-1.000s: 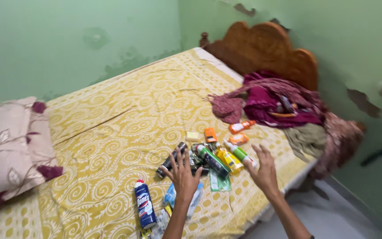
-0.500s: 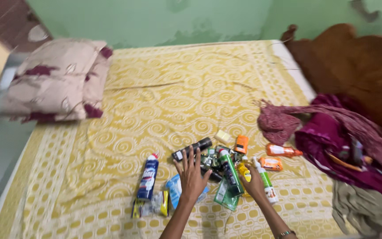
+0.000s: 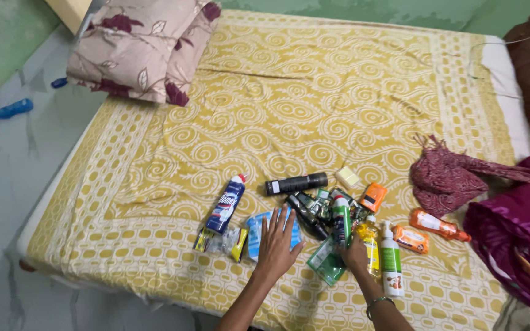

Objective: The person moves between a bedroom and an adjacent bathroom, picking up bottles of floor cleaner, body lotion, and hand soap from a bed and placing them on a bathroom shelf. The person repeats this process for several items.

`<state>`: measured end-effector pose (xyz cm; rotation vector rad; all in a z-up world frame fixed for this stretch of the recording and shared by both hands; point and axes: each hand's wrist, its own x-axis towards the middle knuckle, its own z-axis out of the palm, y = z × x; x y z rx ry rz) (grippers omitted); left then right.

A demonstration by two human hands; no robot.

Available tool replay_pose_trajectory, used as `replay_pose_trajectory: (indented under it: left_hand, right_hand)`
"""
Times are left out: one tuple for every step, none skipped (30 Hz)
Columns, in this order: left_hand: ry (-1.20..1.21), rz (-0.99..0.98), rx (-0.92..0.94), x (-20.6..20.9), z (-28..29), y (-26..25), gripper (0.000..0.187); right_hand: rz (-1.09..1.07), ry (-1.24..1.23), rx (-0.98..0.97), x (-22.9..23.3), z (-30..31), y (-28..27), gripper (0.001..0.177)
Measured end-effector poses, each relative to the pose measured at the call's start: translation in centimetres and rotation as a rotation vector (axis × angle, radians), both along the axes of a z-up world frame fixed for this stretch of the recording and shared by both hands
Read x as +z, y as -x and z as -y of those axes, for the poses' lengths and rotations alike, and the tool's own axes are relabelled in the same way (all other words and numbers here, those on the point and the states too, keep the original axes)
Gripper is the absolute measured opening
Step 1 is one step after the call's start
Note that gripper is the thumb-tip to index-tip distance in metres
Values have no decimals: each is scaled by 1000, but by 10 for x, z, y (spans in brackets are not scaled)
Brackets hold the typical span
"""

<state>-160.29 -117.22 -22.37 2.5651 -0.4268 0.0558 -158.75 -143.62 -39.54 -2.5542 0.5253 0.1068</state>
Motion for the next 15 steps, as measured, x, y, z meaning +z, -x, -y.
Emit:
replay_pose_trajectory:
  left_hand:
    - [-12, -6, 1, -1, 0, 1, 90]
    - [-20, -13, 4, -3, 2, 1, 90]
    - [-29, -20, 7, -4, 3, 2, 89]
    - [-24, -15, 9, -4, 5, 3, 89]
    - [-19, -11, 11, -5, 6, 4, 89]
    - [-16, -5, 12, -5, 7, 5, 89]
    - [-5, -4, 12, -6, 8, 6, 89]
    - [4, 3, 10, -6, 8, 4, 89]
    - [12, 10, 8, -6, 9, 5, 89]
    - [12, 8, 5, -7, 10, 5, 89]
    - [11, 7, 2, -7, 11, 5, 89]
    - [12, 7, -4, -8, 12, 4, 89]
    - [11, 4, -7, -8, 14, 4, 89]
    - [10, 4, -13, -8, 16, 3, 89]
    - [9, 3, -19, -8, 17, 2, 88]
  right_hand:
    - [-1, 3, 6, -2, -1, 0, 88]
    - [-4, 9, 13, -3, 1, -1, 88]
    - [-6, 14, 20, -5, 2, 0, 87]
    - [-40, -27, 4, -6, 3, 2, 89]
    - [-74, -68, -13, -6, 6, 3, 90]
    - [-108, -110, -32, -8, 7, 4, 91]
    - [-96, -109, -22, -9, 9, 5, 88]
    - [-80, -110, -15, -10, 11, 3, 84]
    - [-63, -112, -8, -12, 13, 2, 81]
    - [-89, -146, -26, -14, 15, 3, 81]
    - [-115, -179, -44, -17, 18, 4, 82]
    - [-138, -212, -64, -20, 21, 4, 83]
    - [-128, -273, -83, -23, 23, 6, 83]
    - [-114, -333, -103, -25, 25, 9, 83]
    - [-100, -394, -123, -28, 27, 11, 83]
